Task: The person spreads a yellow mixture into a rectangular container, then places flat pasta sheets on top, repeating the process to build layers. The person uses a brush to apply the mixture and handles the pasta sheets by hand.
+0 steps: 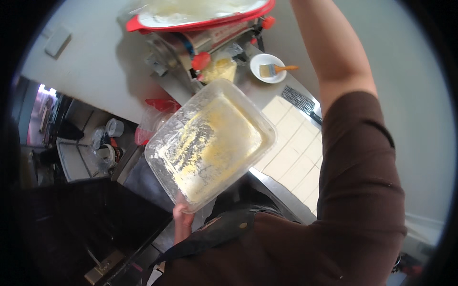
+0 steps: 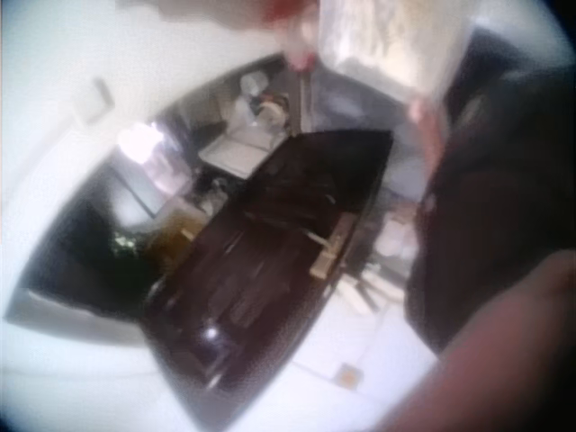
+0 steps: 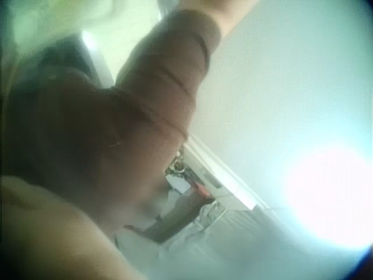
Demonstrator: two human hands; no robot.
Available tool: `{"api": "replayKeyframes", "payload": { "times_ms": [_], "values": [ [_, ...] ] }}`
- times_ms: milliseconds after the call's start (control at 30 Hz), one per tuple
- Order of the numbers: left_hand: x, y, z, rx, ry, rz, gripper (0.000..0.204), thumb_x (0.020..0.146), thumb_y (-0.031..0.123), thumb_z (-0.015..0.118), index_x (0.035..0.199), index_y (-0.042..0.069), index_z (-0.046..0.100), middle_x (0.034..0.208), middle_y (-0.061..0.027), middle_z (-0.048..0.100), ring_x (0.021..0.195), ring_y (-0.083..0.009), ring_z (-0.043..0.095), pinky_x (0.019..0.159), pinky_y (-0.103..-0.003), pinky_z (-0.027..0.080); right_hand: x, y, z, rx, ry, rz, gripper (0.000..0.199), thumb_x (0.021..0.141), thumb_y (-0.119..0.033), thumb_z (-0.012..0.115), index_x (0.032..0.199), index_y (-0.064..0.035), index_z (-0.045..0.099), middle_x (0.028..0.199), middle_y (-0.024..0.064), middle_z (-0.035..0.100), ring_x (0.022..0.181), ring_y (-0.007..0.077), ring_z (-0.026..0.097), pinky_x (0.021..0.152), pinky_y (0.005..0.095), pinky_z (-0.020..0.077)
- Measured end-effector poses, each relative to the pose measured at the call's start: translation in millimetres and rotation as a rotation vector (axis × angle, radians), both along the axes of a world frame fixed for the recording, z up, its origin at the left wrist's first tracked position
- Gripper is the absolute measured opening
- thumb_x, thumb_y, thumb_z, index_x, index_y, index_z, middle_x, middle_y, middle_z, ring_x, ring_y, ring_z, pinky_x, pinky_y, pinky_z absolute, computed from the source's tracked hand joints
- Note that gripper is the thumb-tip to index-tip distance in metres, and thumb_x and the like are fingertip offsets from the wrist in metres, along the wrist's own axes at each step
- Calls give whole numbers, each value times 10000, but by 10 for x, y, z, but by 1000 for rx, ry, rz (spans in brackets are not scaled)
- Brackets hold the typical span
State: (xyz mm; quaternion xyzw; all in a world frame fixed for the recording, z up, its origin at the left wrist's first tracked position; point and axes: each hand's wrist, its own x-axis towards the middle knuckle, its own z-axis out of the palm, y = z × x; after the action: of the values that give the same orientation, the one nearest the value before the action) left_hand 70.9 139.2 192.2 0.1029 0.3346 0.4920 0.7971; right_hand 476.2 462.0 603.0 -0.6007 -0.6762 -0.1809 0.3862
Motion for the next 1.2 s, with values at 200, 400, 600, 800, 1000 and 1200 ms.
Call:
{"api": "replayKeyframes", "payload": {
  "times_ms": [200,400,600,800,1000,1200],
  "values": [
    [-142,22,181,-22,89,-80,765,574,90,425,1316,-21,272,1306,-178,358,1217,-325,343,1015,-428,284,1499,-1163,-2394,-93,433,-202,209,794,-208,508,732,-40,616,656,74,582,620,182,561,603,319,442],
    [-40,-32,377,-154,167,-24,757,572,93,456,1307,-2,306,1317,-157,361,1225,-312,338,1035,-425,257,1631,-1546,-4775,-884,293,-291,253,778,-192,556,995,-75,610,987,162,602,910,323,570,791,384,461],
    [272,-98,416,-224,311,160,788,535,77,489,1301,3,323,1297,-170,381,1209,-346,354,1023,-457,284,1911,-1256,-5158,-975,199,-459,332,741,-268,600,1008,-72,573,989,163,571,940,317,558,822,391,449],
    [290,-173,365,-243,297,232,773,552,52,481,1303,-11,309,1295,-174,382,1206,-337,362,1023,-423,298,2237,-1139,-5267,-1124,206,-243,376,684,-304,655,964,-65,582,843,151,608,832,302,585,736,386,451],
    [259,-243,275,-264,301,299,755,550,48,485,1288,-14,336,1288,-170,393,1197,-316,380,1016,-403,315,2030,-1401,-5263,-907,378,-203,231,704,-245,641,832,-55,610,858,135,616,822,313,584,712,407,454],
    [110,-127,267,-227,223,158,768,541,63,483,1291,-12,334,1287,-177,394,1202,-321,372,1016,-402,312,1675,-1729,-4616,-845,449,-147,196,756,-202,616,858,-34,613,787,151,621,727,295,587,669,361,461]
  ]
}}
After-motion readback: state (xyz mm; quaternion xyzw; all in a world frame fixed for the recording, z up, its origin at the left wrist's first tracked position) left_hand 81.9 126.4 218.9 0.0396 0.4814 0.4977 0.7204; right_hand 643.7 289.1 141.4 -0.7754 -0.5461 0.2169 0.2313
